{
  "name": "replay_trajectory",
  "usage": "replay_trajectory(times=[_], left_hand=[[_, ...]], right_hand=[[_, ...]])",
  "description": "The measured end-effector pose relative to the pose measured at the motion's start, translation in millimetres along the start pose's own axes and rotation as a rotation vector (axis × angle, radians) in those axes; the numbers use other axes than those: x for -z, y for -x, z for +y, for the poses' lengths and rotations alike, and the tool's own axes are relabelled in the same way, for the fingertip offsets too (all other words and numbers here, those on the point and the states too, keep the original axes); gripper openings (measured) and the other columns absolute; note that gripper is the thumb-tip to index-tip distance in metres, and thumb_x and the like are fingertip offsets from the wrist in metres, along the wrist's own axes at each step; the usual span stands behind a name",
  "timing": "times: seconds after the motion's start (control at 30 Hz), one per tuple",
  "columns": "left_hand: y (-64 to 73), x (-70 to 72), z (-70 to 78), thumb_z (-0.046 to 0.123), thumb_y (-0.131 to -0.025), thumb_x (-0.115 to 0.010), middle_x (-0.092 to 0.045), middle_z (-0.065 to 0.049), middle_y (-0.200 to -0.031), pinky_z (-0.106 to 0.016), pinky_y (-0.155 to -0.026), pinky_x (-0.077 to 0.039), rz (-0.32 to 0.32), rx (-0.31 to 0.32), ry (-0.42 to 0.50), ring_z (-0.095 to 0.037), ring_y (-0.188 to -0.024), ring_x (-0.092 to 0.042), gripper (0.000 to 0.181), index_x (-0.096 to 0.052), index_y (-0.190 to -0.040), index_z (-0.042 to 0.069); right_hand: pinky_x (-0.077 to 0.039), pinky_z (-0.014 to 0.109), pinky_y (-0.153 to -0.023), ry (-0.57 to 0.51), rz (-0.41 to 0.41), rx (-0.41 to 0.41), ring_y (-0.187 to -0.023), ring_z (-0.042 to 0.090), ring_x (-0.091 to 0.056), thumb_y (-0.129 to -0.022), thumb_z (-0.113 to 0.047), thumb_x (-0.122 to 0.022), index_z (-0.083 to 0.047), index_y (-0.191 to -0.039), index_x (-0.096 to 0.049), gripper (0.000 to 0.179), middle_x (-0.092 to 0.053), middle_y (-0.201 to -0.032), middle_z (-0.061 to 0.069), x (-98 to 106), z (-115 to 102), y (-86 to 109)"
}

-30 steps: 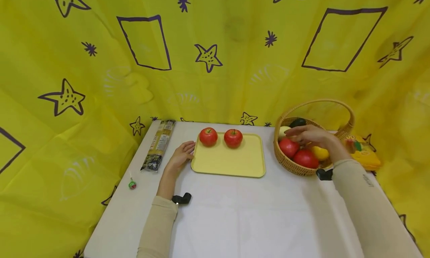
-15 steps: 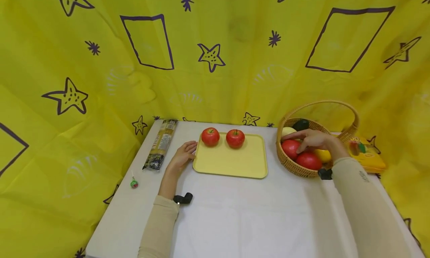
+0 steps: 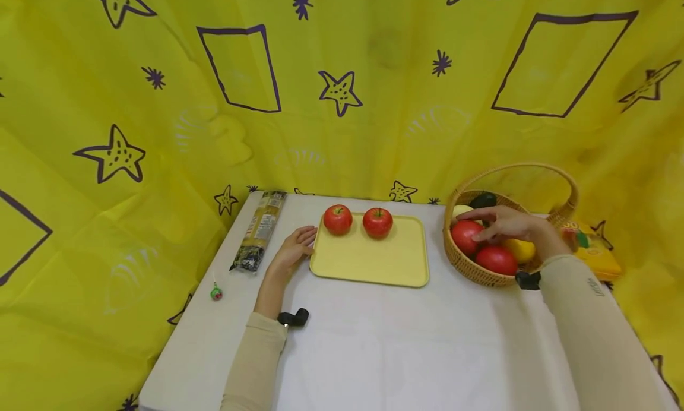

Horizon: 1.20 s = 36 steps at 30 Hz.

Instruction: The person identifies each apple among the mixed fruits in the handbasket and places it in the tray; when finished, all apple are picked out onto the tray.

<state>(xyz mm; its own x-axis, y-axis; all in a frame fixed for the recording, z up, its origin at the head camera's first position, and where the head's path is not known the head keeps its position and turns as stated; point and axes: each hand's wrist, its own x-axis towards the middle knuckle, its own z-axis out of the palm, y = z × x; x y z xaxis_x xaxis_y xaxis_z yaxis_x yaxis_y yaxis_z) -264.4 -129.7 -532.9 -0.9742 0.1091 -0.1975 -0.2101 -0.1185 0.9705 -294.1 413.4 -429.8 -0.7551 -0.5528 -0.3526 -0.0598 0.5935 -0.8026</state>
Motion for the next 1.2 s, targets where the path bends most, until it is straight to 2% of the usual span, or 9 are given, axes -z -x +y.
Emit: replay_trajectory(times=[0.2,0.3,0.43,0.53,0.67,0.77,0.93,1.07,1.2], left_hand=[[-0.8,0.4,0.7,-0.029,-0.083,-0.048,-0.042,-0.024,-0.16,-0.041,-0.121,-0.038,-0.006,-0.003,0.004,-0.034,-0.151,-0.038,0.075,-0.039,-0.154,-0.007],[-2.1,0.9,1.7,-0.029,-0.083,-0.048,-0.042,-0.024,-0.16,-0.041,-0.121,-0.038,-0.003,-0.005,0.004,-0.034,-0.151,-0.038,0.075,-0.039,-0.154,-0.007],[-3.1,1.9,3.0,-0.028,-0.084,-0.049,-0.043,-0.024,-0.16,-0.041,-0.121,-0.038,0.005,-0.008,0.001,-0.033,-0.151,-0.039,0.074,-0.04,-0.154,-0.006],[-3.8,2.4,2.1,-0.028,-0.084,-0.049,-0.043,-0.023,-0.16,-0.04,-0.121,-0.038,0.0,-0.003,0.0,-0.033,-0.151,-0.038,0.075,-0.04,-0.155,-0.005],[-4.4,2.2,-0.5,-0.029,-0.084,-0.049,-0.042,-0.024,-0.16,-0.041,-0.12,-0.039,-0.005,0.007,0.009,-0.033,-0.151,-0.038,0.075,-0.039,-0.155,-0.006],[-3.9,1.8,-1.5,-0.029,-0.084,-0.048,-0.042,-0.024,-0.16,-0.041,-0.121,-0.038,-0.004,0.007,0.015,-0.034,-0.151,-0.038,0.075,-0.039,-0.155,-0.006],[-2.6,0.9,-0.9,-0.029,-0.084,-0.048,-0.042,-0.024,-0.16,-0.041,-0.121,-0.038,-0.001,0.009,0.02,-0.033,-0.151,-0.038,0.074,-0.04,-0.154,-0.006],[-1.9,0.7,-0.6,-0.029,-0.084,-0.049,-0.043,-0.023,-0.16,-0.041,-0.121,-0.038,0.001,0.013,0.02,-0.032,-0.151,-0.038,0.075,-0.04,-0.155,-0.005],[-2.8,0.9,-1.6,-0.028,-0.085,-0.049,-0.042,-0.022,-0.161,-0.041,-0.121,-0.038,0.001,0.018,0.016,-0.032,-0.151,-0.038,0.075,-0.039,-0.155,-0.004]], right_hand=[[-0.059,0.031,-0.094,-0.081,0.023,-0.029,-0.111,0.02,-0.07,-0.104,-0.009,-0.061,-0.005,-0.16,-0.033,0.063,-0.053,-0.141,0.009,2,-6,6.4],[-0.061,0.035,-0.093,-0.097,0.059,-0.045,-0.107,0.028,-0.074,-0.106,-0.012,-0.058,0.0,-0.16,-0.026,0.064,-0.055,-0.14,0.02,3,-11,7.4],[-0.062,0.042,-0.092,-0.129,0.091,-0.03,-0.108,0.024,-0.072,-0.109,-0.014,-0.055,0.005,-0.162,-0.017,0.068,-0.036,-0.154,0.037,3,-15,8.7],[-0.062,0.042,-0.092,-0.15,0.123,-0.018,-0.109,0.019,-0.071,-0.11,-0.015,-0.052,0.004,-0.163,-0.011,0.07,-0.023,-0.159,0.041,1,-15,12.4],[-0.062,0.04,-0.091,-0.175,0.182,-0.026,-0.106,0.024,-0.073,-0.112,-0.019,-0.046,0.003,-0.164,-0.006,0.069,-0.026,-0.156,0.043,-5,-13,19.1],[-0.063,0.043,-0.089,-0.204,0.236,-0.044,-0.103,0.032,-0.075,-0.114,-0.025,-0.042,0.005,-0.163,-0.003,0.07,-0.04,-0.146,0.039,-9,-12,22.7],[-0.063,0.046,-0.089,-0.281,0.3,-0.07,-0.099,0.036,-0.076,-0.114,-0.033,-0.039,0.008,-0.162,0.006,0.078,-0.063,-0.119,0.006,-14,-17,28.3],[-0.062,0.045,-0.092,-0.352,0.304,-0.059,-0.1,0.034,-0.076,-0.113,-0.035,-0.038,0.008,-0.16,0.015,0.083,-0.065,-0.11,-0.011,-16,-21,32.6],[-0.061,0.043,-0.093,-0.369,0.327,-0.035,-0.099,0.023,-0.076,-0.113,-0.032,-0.038,0.009,-0.159,0.019,0.084,-0.056,-0.12,-0.01,-20,-21,34.7]])
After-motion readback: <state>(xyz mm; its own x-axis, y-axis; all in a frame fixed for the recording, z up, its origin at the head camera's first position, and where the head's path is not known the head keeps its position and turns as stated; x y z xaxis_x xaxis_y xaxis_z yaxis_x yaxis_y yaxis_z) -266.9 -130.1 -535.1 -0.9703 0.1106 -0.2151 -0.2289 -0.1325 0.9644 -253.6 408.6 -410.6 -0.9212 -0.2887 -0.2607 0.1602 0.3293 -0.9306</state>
